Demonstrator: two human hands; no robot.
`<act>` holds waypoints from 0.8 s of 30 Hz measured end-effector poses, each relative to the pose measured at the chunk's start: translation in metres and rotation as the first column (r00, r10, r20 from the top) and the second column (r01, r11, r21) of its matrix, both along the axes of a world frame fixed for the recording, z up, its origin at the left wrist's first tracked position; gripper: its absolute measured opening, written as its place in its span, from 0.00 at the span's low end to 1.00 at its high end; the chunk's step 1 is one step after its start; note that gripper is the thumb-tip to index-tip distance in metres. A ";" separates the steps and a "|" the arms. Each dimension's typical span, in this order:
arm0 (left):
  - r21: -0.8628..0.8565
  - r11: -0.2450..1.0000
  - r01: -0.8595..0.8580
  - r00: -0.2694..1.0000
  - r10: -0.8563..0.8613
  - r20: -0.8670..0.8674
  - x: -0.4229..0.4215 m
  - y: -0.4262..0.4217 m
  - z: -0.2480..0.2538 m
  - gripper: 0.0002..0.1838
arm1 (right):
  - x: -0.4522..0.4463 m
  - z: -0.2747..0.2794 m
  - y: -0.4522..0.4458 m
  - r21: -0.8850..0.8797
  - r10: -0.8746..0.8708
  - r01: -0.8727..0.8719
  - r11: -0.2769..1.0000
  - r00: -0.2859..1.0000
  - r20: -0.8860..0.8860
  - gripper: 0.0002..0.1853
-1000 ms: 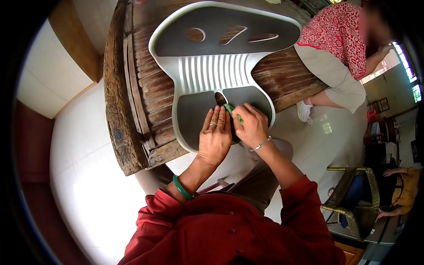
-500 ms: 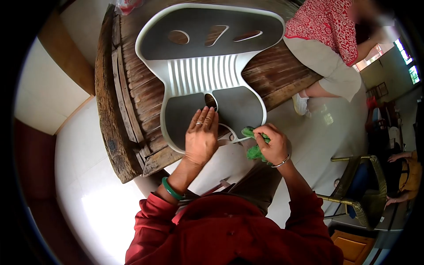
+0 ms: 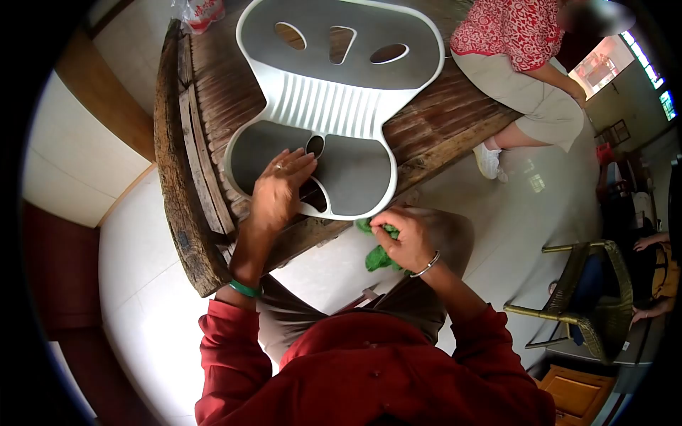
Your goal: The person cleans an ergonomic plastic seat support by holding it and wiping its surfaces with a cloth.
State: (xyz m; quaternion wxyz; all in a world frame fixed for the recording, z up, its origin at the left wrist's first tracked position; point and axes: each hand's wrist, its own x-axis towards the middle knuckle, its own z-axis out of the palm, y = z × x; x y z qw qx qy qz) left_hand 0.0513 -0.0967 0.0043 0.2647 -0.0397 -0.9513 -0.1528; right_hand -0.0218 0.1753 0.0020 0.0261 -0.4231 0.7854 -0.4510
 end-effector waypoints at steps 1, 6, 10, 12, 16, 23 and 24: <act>-0.014 1.000 -0.005 1.000 0.005 -0.006 0.003 0.004 0.003 0.30 | 0.004 0.000 -0.001 0.027 0.015 -0.014 1.000 1.000 -0.011 0.04; 0.030 0.995 -0.097 0.991 0.099 -0.091 0.011 0.058 0.002 0.26 | 0.010 0.002 0.002 0.091 0.087 -0.098 0.991 0.990 0.111 0.04; 0.117 0.993 0.003 0.999 0.002 -0.045 0.005 0.093 0.008 0.37 | 0.002 0.007 0.016 0.124 0.177 -0.219 0.968 0.942 0.286 0.05; 0.146 0.989 -0.020 1.000 0.020 0.006 -0.003 0.102 0.013 0.41 | -0.001 0.019 0.023 0.153 0.212 -0.296 0.943 0.887 0.410 0.06; -0.003 0.999 -0.041 0.998 0.041 0.045 -0.017 0.107 0.000 0.38 | -0.009 0.047 0.034 0.053 0.236 -0.337 0.940 0.756 0.610 0.06; -0.017 1.000 0.024 0.996 -0.022 0.086 0.008 0.093 0.006 0.28 | -0.044 0.071 0.025 -0.102 -0.098 0.161 0.982 0.887 0.452 0.06; -0.004 1.000 0.017 0.997 -0.017 0.074 0.014 0.087 0.007 0.27 | -0.049 0.068 0.019 -0.132 -0.120 0.187 0.973 0.908 0.401 0.05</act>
